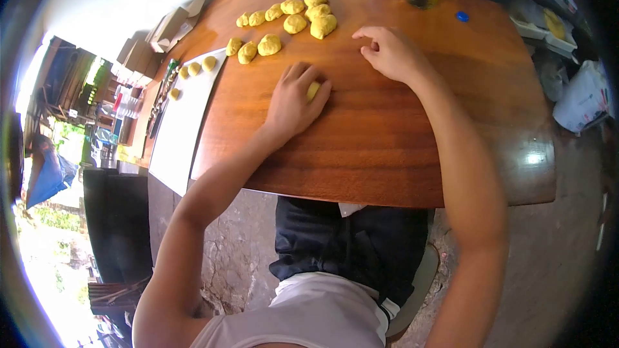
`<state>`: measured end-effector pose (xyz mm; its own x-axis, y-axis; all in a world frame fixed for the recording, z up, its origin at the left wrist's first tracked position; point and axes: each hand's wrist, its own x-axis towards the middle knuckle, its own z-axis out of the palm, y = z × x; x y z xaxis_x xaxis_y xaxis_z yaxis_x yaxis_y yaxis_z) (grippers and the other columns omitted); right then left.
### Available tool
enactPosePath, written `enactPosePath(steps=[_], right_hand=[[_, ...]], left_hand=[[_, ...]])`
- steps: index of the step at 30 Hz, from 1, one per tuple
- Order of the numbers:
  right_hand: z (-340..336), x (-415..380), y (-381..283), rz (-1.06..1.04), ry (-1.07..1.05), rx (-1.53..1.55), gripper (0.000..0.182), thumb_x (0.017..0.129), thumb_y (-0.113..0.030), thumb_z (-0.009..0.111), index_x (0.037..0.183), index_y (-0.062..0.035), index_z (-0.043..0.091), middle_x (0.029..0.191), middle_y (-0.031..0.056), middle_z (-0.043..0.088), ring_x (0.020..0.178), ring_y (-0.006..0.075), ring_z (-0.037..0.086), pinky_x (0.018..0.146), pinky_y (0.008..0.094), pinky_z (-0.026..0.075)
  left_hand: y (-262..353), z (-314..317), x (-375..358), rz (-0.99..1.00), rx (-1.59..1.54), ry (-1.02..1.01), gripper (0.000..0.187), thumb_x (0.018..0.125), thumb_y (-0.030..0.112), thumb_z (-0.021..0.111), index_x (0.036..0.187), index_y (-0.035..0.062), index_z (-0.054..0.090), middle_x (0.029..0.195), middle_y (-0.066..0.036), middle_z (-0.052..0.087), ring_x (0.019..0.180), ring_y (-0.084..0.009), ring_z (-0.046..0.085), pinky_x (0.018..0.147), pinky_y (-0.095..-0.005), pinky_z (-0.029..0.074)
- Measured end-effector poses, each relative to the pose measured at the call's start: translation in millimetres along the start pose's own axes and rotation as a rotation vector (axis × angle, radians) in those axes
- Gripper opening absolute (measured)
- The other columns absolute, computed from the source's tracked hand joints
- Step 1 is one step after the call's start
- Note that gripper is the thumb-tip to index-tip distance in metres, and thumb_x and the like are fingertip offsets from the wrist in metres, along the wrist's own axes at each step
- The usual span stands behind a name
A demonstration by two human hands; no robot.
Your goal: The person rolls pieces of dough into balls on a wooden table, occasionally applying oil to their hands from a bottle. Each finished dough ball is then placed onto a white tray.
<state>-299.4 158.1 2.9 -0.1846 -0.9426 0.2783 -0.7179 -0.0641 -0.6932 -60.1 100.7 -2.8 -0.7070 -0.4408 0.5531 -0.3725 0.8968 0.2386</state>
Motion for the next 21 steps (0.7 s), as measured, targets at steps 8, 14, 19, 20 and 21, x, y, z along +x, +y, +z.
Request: enactPosePath(steps=[8,14,19,20,21], right_hand=[[3.1,-2.1,4.5,-0.019,0.064,-0.045,0.031,0.092,-0.012,0.068,0.124,-0.0101,0.071,0.088,0.0139,0.070,0.081,0.0276,0.065,0.076,0.0399,0.053],[10.7,-0.5,10.0,-0.102,0.113,-0.020,0.031,0.092,-0.010,0.068,0.122,-0.0073,0.070,0.082,0.0135,0.068,0.074,0.0260,0.062,0.072,0.0397,0.051],[1.4,0.6,2.6,-0.071,0.037,-0.031,0.031,0.092,-0.013,0.068,0.122,-0.0090,0.071,0.093,0.0178,0.072,0.086,0.0325,0.069,0.078,0.0421,0.054],[0.5,-1.2,0.7,-0.036,0.029,-0.029,0.031,0.092,-0.013,0.067,0.122,-0.0089,0.071,0.093,0.0179,0.072,0.085,0.0325,0.069,0.078,0.0422,0.054],[-0.3,-1.0,-1.4,0.001,0.022,-0.025,0.031,0.092,-0.013,0.067,0.123,-0.0088,0.071,0.092,0.0180,0.072,0.084,0.0324,0.069,0.077,0.0422,0.054]], left_hand=[[43.2,12.7,-7.3,0.118,-0.099,-0.028,0.013,0.088,0.012,0.072,0.095,0.0025,0.067,0.102,-0.016,0.062,0.098,-0.0380,0.060,0.089,-0.0463,0.051],[14.9,7.1,0.5,0.031,0.010,-0.052,0.017,0.087,0.014,0.074,0.100,0.0032,0.068,0.103,-0.016,0.064,0.097,-0.0382,0.062,0.088,-0.0469,0.052],[25.8,33.6,30.1,0.202,-0.259,-0.085,0.016,0.087,0.013,0.074,0.096,0.0028,0.067,0.104,-0.017,0.063,0.100,-0.0371,0.061,0.090,-0.0455,0.052],[27.8,28.9,22.0,0.196,-0.252,-0.076,0.016,0.087,0.013,0.074,0.096,0.0028,0.067,0.104,-0.017,0.063,0.100,-0.0371,0.061,0.090,-0.0455,0.052],[34.8,19.2,7.0,0.192,-0.253,-0.103,0.016,0.086,0.014,0.074,0.096,0.0030,0.067,0.105,-0.017,0.063,0.101,-0.0372,0.061,0.090,-0.0454,0.052]])
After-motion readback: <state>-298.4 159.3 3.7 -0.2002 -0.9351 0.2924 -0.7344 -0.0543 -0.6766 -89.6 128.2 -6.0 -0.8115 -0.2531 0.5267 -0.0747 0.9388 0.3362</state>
